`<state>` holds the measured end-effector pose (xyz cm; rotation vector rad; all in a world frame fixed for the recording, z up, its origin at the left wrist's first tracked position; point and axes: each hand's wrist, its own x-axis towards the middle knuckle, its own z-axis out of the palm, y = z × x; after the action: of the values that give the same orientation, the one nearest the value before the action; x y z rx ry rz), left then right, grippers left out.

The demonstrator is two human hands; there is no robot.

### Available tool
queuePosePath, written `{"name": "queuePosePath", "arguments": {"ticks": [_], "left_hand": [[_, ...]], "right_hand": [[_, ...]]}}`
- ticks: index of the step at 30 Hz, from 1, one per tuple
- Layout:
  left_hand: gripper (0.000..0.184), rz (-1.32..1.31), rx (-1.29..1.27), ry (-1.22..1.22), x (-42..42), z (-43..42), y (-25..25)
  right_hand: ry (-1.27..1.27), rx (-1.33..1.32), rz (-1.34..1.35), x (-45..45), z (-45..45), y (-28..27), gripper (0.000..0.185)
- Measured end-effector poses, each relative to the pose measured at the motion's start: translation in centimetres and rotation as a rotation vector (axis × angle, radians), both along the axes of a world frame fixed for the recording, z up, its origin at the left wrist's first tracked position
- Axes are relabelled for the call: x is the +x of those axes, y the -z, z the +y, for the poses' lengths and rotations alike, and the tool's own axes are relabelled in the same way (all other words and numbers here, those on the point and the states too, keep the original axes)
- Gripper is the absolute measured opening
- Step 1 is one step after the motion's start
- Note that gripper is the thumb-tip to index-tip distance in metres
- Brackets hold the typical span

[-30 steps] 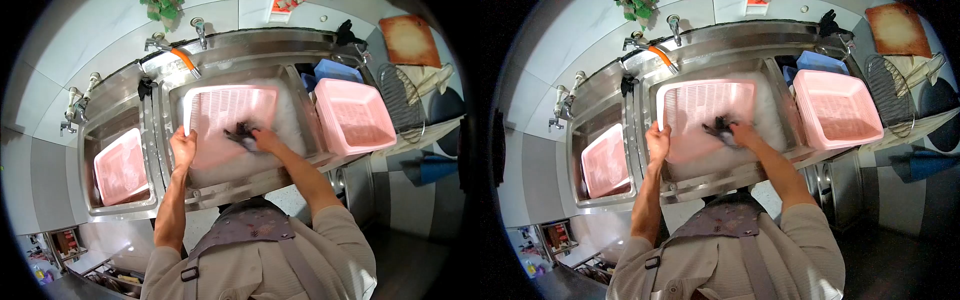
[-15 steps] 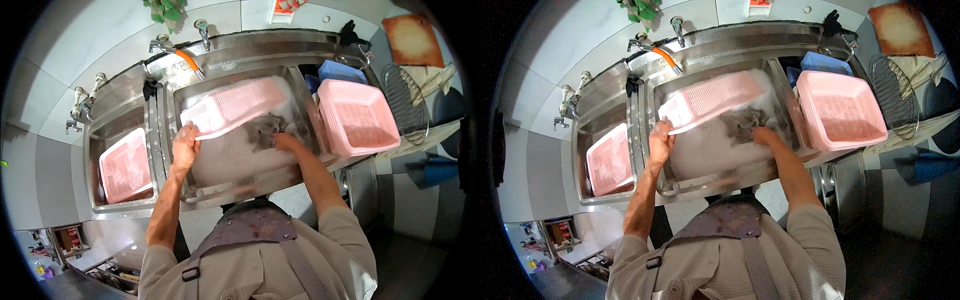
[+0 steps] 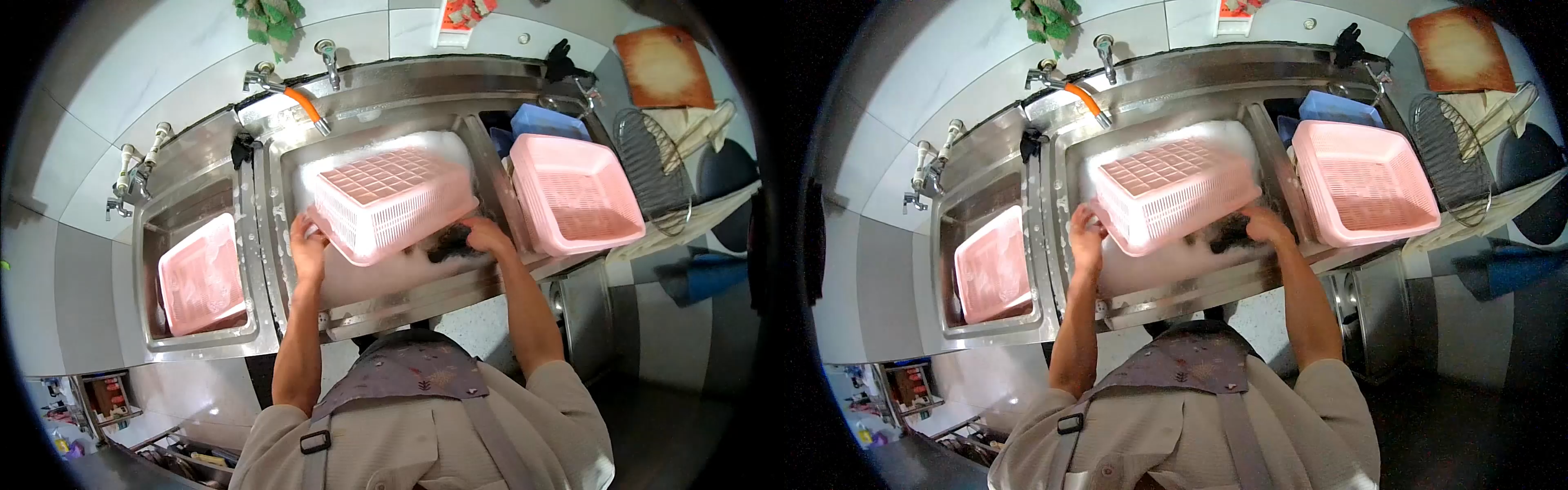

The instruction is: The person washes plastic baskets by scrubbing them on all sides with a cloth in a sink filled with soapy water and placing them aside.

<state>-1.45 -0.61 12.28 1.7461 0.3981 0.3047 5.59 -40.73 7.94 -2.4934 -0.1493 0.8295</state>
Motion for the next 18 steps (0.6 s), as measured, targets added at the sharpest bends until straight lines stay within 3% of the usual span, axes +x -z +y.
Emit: {"name": "queuePosePath", "arguments": {"ticks": [1,2,5,7,10,13,15,18], "left_hand": [[0.046,0.041,-0.737,-0.127,-0.1,-0.1,0.2],[0.058,0.088,-0.925,-0.106,0.2,0.7,1.9],[0.053,0.201,-1.129,0.011,0.8,0.2,4.7],[0.047,0.17,-1.186,0.05,1.3,-2.7,3.4],[0.042,0.09,-1.216,-0.107,2.8,-5.0,4.4],[0.043,0.12,-1.153,-0.168,3.9,-5.6,3.3],[0.043,0.121,-1.155,-0.074,4.5,-3.2,6.9],[0.044,0.143,-1.116,-0.026,4.3,-2.1,5.1]], "right_hand": [[0.003,0.007,-0.131,-0.9,0.1,-1.8,0.061],[0.003,0.013,-0.266,-1.6,0.4,-3.6,0.058],[0.022,0.087,-0.471,-3.7,1.7,-8.0,0.048],[0.107,0.145,-0.575,-5.1,3.7,-10.6,0.046],[0.248,0.329,-0.869,-6.5,9.8,-13.3,0.041],[-0.03,0.449,-1.112,-6.8,15.2,-12.1,0.03],[-0.163,0.347,-1.087,-7.1,16.3,-10.0,0.026],[-0.222,0.305,-1.066,-5.9,13.8,-6.7,0.025]]}}
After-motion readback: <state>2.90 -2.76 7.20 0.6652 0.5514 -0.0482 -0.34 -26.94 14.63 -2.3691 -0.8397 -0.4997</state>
